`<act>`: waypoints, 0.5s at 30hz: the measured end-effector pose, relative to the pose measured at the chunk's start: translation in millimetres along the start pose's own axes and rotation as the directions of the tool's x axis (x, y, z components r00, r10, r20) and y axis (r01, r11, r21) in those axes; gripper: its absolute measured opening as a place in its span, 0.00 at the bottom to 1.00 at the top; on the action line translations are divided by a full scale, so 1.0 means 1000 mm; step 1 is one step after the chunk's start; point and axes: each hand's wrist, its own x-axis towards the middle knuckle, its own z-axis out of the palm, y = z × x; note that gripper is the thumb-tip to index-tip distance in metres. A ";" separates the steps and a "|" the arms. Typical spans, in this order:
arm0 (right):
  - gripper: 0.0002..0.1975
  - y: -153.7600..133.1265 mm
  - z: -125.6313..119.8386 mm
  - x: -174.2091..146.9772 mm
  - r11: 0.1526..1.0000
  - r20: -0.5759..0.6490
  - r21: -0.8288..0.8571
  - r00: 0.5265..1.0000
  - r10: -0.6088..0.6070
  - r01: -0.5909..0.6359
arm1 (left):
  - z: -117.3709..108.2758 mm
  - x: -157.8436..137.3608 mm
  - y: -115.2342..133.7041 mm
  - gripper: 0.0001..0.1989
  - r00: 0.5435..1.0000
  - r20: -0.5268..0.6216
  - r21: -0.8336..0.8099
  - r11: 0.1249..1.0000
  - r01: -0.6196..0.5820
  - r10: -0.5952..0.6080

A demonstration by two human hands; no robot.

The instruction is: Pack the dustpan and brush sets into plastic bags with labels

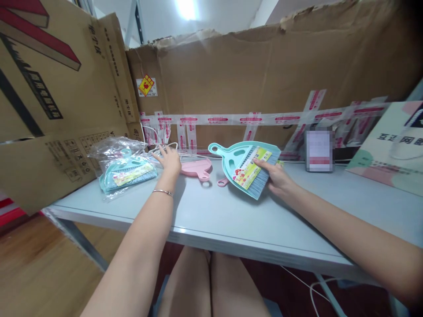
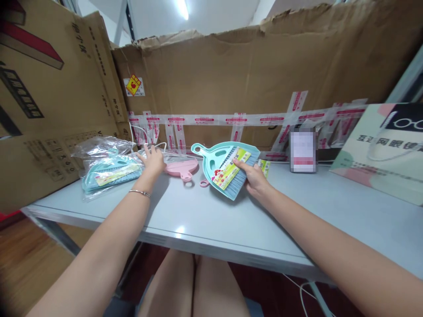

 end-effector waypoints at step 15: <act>0.12 -0.003 0.003 -0.007 0.995 0.090 -0.071 0.993 0.070 -0.063 | -0.027 0.012 -0.024 0.13 0.945 -0.277 -0.222 0.968 0.115 -0.176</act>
